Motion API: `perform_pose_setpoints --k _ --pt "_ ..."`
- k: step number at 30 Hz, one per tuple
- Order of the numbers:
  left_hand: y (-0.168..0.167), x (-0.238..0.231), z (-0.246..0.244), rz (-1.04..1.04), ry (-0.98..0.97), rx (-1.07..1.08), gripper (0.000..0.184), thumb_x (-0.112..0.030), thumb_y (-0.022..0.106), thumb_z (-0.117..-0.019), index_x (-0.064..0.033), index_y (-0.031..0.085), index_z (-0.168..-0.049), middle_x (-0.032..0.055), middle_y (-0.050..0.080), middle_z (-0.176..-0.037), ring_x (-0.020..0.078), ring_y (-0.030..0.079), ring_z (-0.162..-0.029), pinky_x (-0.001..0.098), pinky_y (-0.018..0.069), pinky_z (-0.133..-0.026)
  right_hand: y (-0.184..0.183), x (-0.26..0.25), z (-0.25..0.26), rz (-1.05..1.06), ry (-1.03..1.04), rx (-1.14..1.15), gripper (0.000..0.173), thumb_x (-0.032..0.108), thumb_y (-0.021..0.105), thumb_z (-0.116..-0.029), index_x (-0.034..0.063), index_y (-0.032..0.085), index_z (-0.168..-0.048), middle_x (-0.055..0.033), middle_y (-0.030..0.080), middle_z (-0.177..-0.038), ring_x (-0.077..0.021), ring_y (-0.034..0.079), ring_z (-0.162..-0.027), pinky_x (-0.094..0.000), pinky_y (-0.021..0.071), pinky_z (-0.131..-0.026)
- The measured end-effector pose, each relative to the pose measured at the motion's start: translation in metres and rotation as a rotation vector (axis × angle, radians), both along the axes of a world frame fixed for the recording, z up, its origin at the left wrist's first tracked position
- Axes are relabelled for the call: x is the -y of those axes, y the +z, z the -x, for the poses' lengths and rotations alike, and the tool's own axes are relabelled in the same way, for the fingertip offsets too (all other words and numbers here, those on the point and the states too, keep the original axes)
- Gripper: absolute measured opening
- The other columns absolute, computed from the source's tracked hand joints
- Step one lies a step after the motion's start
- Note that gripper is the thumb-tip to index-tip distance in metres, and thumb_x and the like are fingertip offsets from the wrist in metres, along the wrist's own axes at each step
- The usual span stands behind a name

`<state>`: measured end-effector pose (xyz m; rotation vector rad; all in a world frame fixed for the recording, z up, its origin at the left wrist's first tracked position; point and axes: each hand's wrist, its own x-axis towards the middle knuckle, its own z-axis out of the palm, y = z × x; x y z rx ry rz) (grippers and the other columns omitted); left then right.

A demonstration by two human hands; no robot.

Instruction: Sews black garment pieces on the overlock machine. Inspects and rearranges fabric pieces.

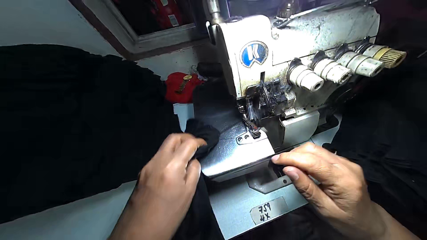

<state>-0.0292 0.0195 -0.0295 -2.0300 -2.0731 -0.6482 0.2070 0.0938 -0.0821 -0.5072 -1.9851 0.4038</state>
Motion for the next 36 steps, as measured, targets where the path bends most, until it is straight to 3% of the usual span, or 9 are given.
perform_pose_setpoints --k 6,10,13,17,20,26,29,32,36 --pt "0.007 0.055 -0.036 0.161 -0.183 0.134 0.022 0.003 0.055 -0.0941 0.0080 0.071 -0.108 0.0267 0.070 -0.096 0.0344 0.070 -0.086 0.0391 0.0568 -0.074 -0.007 0.012 0.034 0.115 0.247 0.138 0.053 0.046 0.041 -0.1074 0.0070 0.071 -0.125 -0.0080 0.070 -0.089 -0.0140 0.066 -0.078 -0.0259 0.0525 -0.065" --pt "-0.014 0.050 -0.073 0.171 -0.288 0.278 0.021 0.002 0.059 -0.0926 0.0082 0.071 -0.109 0.0253 0.071 -0.099 0.0341 0.072 -0.086 0.0394 0.0589 -0.074 -0.012 0.009 0.021 0.108 0.096 0.188 0.046 0.037 0.047 -0.1073 0.0077 0.070 -0.080 -0.0013 0.061 -0.067 -0.0084 0.060 -0.064 -0.0219 0.0467 -0.056" --pt "-0.044 0.027 -0.099 -0.020 -0.285 0.231 0.027 0.003 0.061 -0.0897 0.0010 0.074 -0.114 0.0176 0.072 -0.098 0.0254 0.071 -0.085 0.0302 0.0570 -0.073 -0.016 0.001 0.002 0.071 -0.204 0.173 0.034 0.031 0.058 -0.0989 0.0120 0.068 -0.073 0.0060 0.054 -0.062 0.0019 0.051 -0.058 -0.0124 0.0395 -0.051" --pt "-0.075 0.010 -0.120 -0.265 -0.233 0.123 0.023 -0.002 0.060 -0.0888 -0.0050 0.077 -0.104 0.0119 0.071 -0.090 0.0190 0.067 -0.076 0.0246 0.0530 -0.065 -0.016 0.004 -0.004 0.247 -0.270 0.092 0.014 0.023 0.065 -0.0928 0.0144 0.073 -0.085 0.0092 0.064 -0.072 0.0068 0.057 -0.064 -0.0082 0.0452 -0.058" --pt "-0.077 0.029 -0.120 -0.248 -0.250 0.267 0.022 -0.001 0.062 -0.0915 -0.0052 0.077 -0.107 0.0122 0.068 -0.090 0.0181 0.066 -0.084 0.0224 0.0533 -0.078 -0.021 0.018 -0.007 0.545 -0.105 -0.139 0.007 0.019 0.067 -0.0933 0.0141 0.072 -0.095 0.0113 0.062 -0.072 0.0074 0.054 -0.061 -0.0083 0.0448 -0.056" --pt "-0.096 0.073 -0.084 -0.335 -0.394 0.431 0.010 -0.013 0.059 -0.1019 -0.0105 0.069 -0.103 0.0078 0.056 -0.100 0.0088 0.057 -0.100 0.0138 0.0428 -0.096 -0.025 0.076 -0.012 0.885 0.340 -0.418 0.013 0.006 0.060 -0.0993 0.0064 0.068 -0.109 0.0109 0.072 -0.101 0.0061 0.066 -0.090 -0.0164 0.0566 -0.080" --pt "-0.100 0.093 -0.073 -0.316 -0.456 0.709 0.009 -0.014 0.057 -0.1037 -0.0129 0.065 -0.103 -0.0024 0.058 -0.110 -0.0015 0.055 -0.112 0.0134 0.0418 -0.102 -0.035 0.092 -0.007 0.931 0.361 -0.448 0.022 0.022 0.050 -0.1067 0.0132 0.069 -0.114 0.0105 0.071 -0.111 0.0029 0.064 -0.105 -0.0206 0.0540 -0.094" --pt "-0.097 0.101 -0.058 -0.381 -0.419 1.198 0.018 -0.019 0.055 -0.1045 -0.0276 0.070 -0.111 -0.0189 0.065 -0.112 -0.0065 0.057 -0.113 0.0137 0.0439 -0.101 -0.045 0.102 0.006 0.842 0.312 -0.189 0.026 0.012 0.052 -0.1038 -0.0059 0.069 -0.112 -0.0156 0.068 -0.121 -0.0137 0.061 -0.121 -0.0287 0.0479 -0.104" --pt "-0.096 0.113 -0.047 -0.514 -0.432 1.761 0.013 -0.019 0.061 -0.1005 -0.0208 0.074 -0.103 -0.0067 0.070 -0.102 0.0052 0.066 -0.102 0.0219 0.0515 -0.092 -0.044 0.117 0.027 0.786 0.341 0.002 0.028 0.012 0.062 -0.0985 -0.0086 0.068 -0.117 -0.0222 0.069 -0.114 -0.0223 0.066 -0.110 -0.0325 0.0515 -0.098"
